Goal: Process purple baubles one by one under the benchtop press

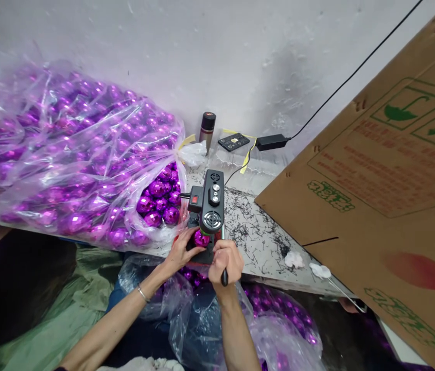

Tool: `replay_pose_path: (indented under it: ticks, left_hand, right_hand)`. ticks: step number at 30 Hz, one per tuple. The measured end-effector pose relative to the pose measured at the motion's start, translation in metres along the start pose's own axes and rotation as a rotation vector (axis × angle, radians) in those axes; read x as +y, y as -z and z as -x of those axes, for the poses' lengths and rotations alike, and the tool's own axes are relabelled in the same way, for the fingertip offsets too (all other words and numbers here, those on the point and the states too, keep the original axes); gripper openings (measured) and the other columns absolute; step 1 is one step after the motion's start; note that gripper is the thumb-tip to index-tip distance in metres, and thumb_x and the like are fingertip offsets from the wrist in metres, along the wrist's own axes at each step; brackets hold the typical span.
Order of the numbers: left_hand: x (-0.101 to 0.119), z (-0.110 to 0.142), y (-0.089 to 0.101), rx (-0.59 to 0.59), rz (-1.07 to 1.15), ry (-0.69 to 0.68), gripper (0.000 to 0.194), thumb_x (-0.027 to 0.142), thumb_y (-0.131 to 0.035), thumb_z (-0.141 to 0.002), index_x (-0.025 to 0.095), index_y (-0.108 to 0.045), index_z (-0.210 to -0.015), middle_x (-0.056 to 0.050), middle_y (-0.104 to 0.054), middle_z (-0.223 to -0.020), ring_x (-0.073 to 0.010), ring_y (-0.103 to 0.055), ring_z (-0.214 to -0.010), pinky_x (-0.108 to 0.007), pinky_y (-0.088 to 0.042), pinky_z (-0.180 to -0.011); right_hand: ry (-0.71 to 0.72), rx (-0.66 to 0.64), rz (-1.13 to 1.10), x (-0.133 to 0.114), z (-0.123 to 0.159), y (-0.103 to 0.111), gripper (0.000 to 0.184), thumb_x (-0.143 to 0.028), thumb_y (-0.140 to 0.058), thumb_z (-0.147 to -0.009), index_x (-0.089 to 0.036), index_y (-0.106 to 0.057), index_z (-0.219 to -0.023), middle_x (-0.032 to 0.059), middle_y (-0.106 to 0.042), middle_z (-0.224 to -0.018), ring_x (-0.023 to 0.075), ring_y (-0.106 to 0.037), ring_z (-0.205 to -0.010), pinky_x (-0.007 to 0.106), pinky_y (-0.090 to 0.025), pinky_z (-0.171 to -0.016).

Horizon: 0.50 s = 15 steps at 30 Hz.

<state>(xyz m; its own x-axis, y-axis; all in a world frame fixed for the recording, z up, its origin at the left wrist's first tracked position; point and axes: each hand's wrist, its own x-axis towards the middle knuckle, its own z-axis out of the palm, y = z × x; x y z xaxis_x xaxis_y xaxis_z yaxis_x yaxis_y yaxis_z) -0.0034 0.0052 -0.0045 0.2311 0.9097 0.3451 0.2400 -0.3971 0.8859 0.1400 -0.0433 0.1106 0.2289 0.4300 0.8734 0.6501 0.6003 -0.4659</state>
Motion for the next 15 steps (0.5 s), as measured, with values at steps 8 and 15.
replay_pose_path:
  ticks: [8, 15]
  left_hand:
    - [-0.015, 0.111, 0.027, -0.129, -0.082, -0.168, 0.084, 0.076, -0.081, -0.088, 0.023, -0.066, -0.152, -0.016, -0.081, -0.137, -0.0348, -0.080, -0.126, -0.048, -0.066, -0.110]
    - [-0.013, 0.130, 0.024, -0.605, -0.609, 0.392, 0.090, 0.071, -0.076, -0.094, 0.007, -0.063, -0.155, -0.032, -0.072, -0.148, -0.0485, -0.070, -0.140, -0.066, -0.051, -0.121]
  right_hand:
    - [-0.087, 0.014, -0.071, -0.027, -0.032, -0.001, 0.046, -0.019, -0.049, -0.113, -0.024, -0.050, -0.067, -0.0056, -0.049, -0.059, 0.0126, -0.058, -0.059, 0.030, -0.039, -0.057]
    - [-0.094, -0.002, -0.039, -0.023, -0.018, 0.000, 0.046, -0.022, -0.047, -0.114, -0.024, -0.051, -0.068, -0.0039, -0.054, -0.062, 0.0139, -0.063, -0.063, 0.030, -0.043, -0.059]
